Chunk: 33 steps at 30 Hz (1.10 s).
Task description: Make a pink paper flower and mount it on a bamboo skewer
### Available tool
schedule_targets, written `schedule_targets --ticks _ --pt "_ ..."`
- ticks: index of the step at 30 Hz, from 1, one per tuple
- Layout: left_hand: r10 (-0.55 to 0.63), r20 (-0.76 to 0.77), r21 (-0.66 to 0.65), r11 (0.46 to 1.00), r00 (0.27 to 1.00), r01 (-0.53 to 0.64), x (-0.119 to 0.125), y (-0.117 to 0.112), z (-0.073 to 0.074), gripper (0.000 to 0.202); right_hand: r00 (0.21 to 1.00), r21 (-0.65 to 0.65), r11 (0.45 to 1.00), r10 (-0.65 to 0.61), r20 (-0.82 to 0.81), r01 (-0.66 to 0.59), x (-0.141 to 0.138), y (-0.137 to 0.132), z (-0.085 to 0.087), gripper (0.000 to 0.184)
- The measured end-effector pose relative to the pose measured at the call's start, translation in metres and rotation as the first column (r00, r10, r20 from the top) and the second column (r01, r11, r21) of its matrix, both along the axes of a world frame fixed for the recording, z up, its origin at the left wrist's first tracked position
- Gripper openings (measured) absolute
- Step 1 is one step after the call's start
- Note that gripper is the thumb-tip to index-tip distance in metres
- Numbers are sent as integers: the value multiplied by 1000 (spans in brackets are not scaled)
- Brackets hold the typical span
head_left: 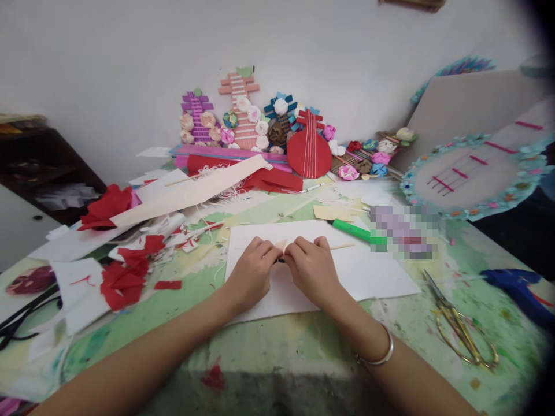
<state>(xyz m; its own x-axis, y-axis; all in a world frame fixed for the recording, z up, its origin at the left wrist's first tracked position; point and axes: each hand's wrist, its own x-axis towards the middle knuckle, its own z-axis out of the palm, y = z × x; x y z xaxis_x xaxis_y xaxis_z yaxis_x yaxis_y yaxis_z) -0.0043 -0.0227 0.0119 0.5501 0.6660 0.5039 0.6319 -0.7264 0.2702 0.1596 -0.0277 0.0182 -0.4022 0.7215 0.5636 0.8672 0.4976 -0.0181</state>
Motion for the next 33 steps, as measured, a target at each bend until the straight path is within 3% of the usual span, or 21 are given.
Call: schedule_targets --ticks 14,25,33 --pt "35 40 -62 998 999 -33 1 1 1 20 999 28 999 30 -30 -29 -2 -1 -2 18" --pt "78 17 122 989 997 -79 0 3 -5 18 996 -4 1000 26 -88 -27 -4 -3 3 20" --pt "64 9 149 987 998 -65 1 5 -7 17 995 -22 997 73 -67 -75 -3 1 -1 21"
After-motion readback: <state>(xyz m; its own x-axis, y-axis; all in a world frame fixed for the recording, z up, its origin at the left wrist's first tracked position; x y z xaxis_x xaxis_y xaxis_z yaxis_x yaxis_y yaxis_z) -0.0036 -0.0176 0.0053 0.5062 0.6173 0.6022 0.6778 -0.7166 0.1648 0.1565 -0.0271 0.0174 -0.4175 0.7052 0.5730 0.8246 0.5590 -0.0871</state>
